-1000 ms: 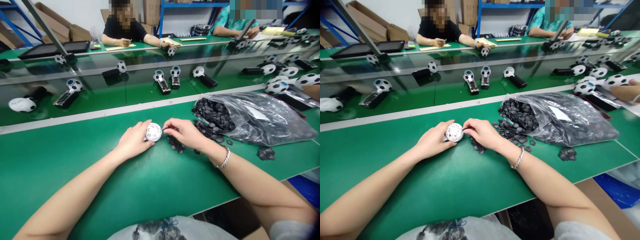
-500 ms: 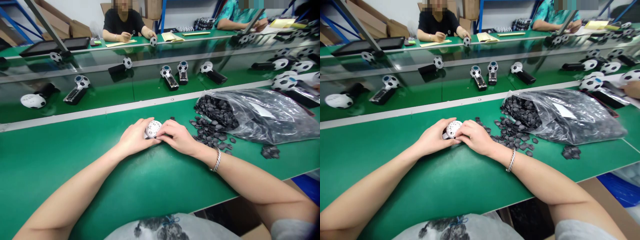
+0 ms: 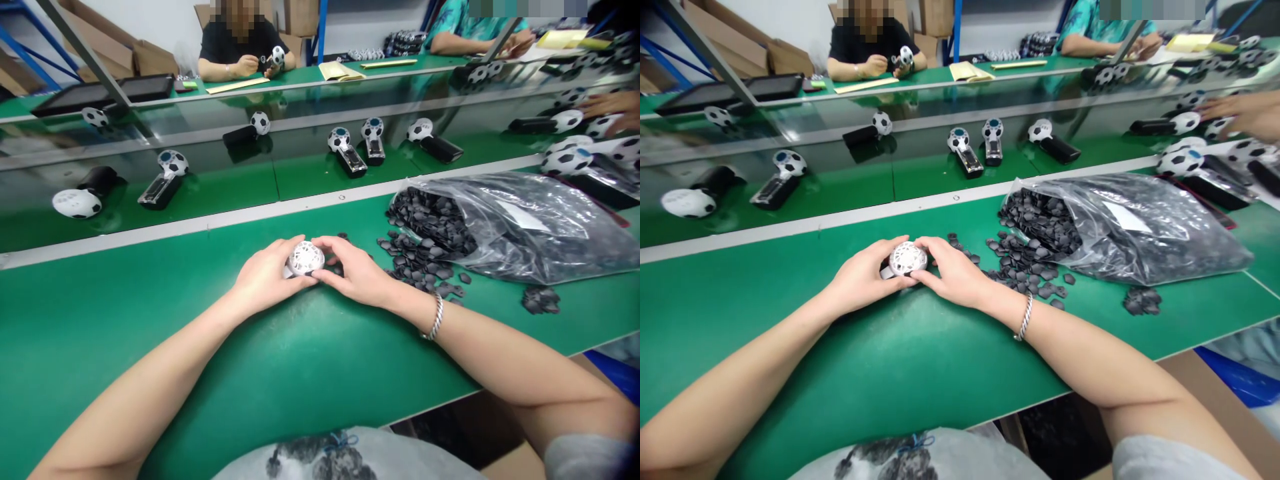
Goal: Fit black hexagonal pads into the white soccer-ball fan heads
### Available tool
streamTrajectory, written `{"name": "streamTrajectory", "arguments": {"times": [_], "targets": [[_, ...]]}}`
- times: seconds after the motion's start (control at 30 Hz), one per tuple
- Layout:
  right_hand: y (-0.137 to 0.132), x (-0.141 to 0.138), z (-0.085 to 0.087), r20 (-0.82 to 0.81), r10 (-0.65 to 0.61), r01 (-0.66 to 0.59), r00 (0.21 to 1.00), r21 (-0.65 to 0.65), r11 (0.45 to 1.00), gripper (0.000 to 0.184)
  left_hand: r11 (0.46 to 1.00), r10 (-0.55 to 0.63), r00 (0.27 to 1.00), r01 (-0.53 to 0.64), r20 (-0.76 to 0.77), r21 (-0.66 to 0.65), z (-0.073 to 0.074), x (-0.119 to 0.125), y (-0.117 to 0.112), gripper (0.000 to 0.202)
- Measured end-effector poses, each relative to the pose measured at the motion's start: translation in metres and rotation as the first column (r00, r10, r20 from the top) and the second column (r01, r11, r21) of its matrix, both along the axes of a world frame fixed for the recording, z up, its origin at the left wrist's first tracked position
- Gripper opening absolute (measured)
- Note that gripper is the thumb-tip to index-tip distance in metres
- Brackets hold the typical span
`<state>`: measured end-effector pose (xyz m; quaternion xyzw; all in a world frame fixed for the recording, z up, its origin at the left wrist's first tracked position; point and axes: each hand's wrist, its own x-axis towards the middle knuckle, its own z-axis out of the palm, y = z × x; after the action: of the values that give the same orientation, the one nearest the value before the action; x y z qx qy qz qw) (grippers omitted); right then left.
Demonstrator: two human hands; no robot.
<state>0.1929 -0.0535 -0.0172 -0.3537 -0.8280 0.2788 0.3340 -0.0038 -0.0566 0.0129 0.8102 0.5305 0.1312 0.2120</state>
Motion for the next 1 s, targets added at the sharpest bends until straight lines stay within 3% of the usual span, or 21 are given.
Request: {"name": "streamTrajectory", "arguments": {"times": [0.07,0.2,0.37,0.43,0.63,0.77,1.0], "targets": [[-0.0010,0.0006,0.0019,-0.021,-0.007,0.008,1.000,0.055,0.998,0.040,1.000,-0.020,1.000,0.020,-0.023,0.013,0.0000,0.0002,-0.0004,0.069],[-0.0035,0.0005,0.0061,0.071,-0.008,-0.018,0.997,0.358,0.934,0.014,0.999,-0.026,0.998,0.028,-0.051,0.027,-0.0002,0.0016,0.0002,0.071],[-0.0047,-0.0028,0.0060,0.226,-0.060,-0.071,0.972,0.530,0.845,0.018,1.000,0.001,0.999,0.000,-0.048,0.009,-0.0008,0.0022,0.0008,0.076],[-0.0049,-0.0042,0.0051,0.223,-0.049,-0.080,0.973,0.536,0.840,0.020,1.000,0.001,0.999,-0.001,-0.042,0.006,-0.0011,0.0020,0.0010,0.078],[-0.0058,-0.0017,0.0032,0.102,0.080,-0.111,0.992,0.352,0.929,0.015,1.000,0.006,0.999,-0.006,-0.033,-0.010,-0.0017,0.0014,0.0015,0.077],[-0.0052,0.0013,0.0044,0.005,0.101,-0.098,0.995,0.322,0.942,0.004,1.000,0.004,1.000,-0.005,-0.031,-0.022,-0.0015,0.0015,0.0014,0.077],[-0.0070,0.0003,0.0068,-0.026,0.073,-0.059,0.997,0.338,0.939,0.007,1.000,0.011,0.999,-0.012,-0.046,-0.017,-0.0001,0.0017,0.0010,0.075]]}}
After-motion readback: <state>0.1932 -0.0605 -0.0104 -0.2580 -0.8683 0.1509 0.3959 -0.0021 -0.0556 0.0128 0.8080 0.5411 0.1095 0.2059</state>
